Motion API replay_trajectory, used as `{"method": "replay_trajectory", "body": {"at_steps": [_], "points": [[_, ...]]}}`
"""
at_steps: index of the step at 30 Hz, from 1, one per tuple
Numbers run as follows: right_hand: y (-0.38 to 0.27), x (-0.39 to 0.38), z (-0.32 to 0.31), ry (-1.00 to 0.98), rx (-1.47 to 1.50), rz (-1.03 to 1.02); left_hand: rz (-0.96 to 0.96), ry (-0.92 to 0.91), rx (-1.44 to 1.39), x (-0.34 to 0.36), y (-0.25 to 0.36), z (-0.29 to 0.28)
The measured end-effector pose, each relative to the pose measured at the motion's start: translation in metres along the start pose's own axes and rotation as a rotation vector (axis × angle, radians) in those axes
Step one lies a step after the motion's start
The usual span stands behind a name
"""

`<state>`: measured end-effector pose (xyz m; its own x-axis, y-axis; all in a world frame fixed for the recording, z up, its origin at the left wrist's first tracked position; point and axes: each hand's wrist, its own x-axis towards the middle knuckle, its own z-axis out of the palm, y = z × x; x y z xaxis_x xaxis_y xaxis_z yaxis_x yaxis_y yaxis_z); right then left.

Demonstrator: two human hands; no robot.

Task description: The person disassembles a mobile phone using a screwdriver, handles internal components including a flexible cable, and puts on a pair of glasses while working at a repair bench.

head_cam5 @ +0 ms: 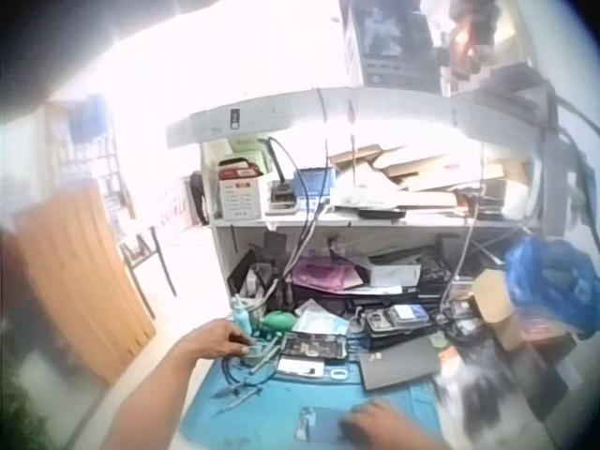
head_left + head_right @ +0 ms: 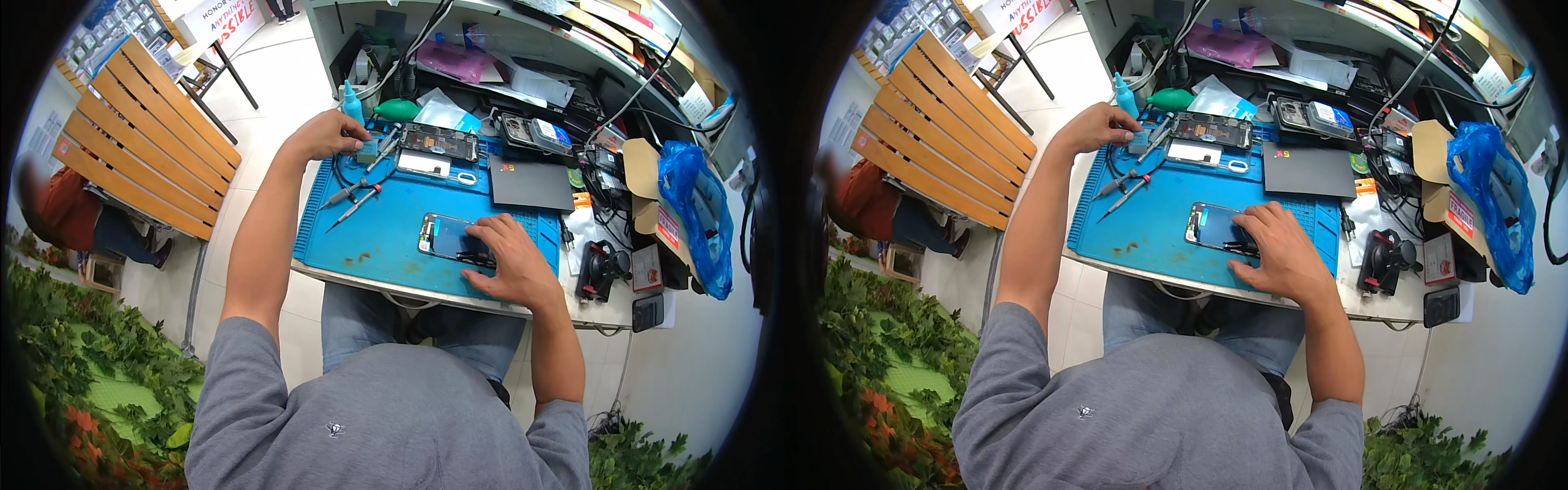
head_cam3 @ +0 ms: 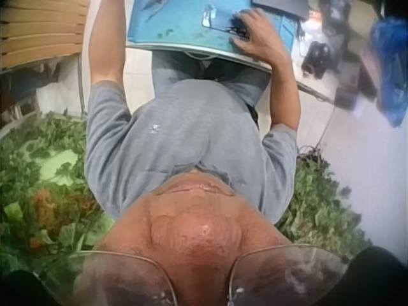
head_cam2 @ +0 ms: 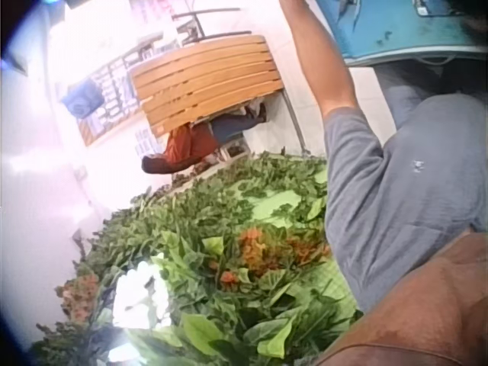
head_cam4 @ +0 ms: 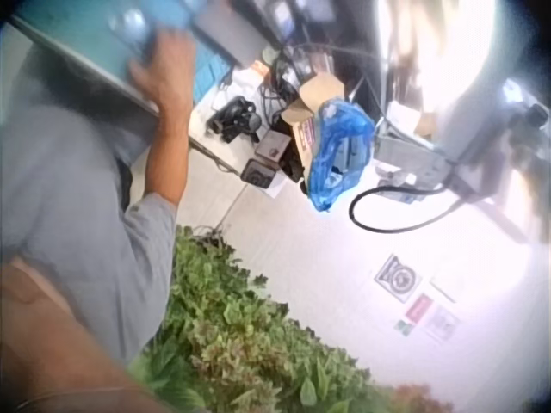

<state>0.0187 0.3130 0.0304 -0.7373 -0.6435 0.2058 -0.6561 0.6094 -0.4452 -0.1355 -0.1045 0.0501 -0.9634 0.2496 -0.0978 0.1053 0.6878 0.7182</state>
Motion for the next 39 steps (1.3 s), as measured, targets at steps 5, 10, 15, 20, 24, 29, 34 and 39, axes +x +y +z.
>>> {"method": "replay_trajectory", "body": {"at_steps": [5,10,15,20,24,29,34,39], "points": [[-0.006,0.007,0.001,-0.004,0.002,-0.040,-0.051,-0.016,0.138,-0.001,0.003,0.001],[-0.011,0.014,0.008,-0.034,-0.008,-0.080,0.027,0.126,0.232,-0.014,0.008,0.003],[-0.016,0.013,0.011,-0.034,0.022,-0.096,-0.037,0.006,0.307,-0.086,0.033,0.016],[-0.014,0.020,0.015,-0.040,0.043,-0.114,-0.131,0.030,0.356,-0.111,0.036,0.037],[-0.013,0.023,0.021,0.009,0.027,-0.102,-0.068,0.173,0.289,-0.123,0.045,0.037],[-0.008,0.027,0.026,0.016,0.010,-0.054,0.192,0.145,-0.624,-0.121,0.044,0.080],[-0.009,0.029,0.020,0.003,0.026,-0.052,0.168,0.201,-0.341,-0.127,0.040,0.112],[-0.009,0.029,0.022,-0.008,0.053,-0.043,0.334,0.303,-0.205,-0.133,0.034,0.124]]}}
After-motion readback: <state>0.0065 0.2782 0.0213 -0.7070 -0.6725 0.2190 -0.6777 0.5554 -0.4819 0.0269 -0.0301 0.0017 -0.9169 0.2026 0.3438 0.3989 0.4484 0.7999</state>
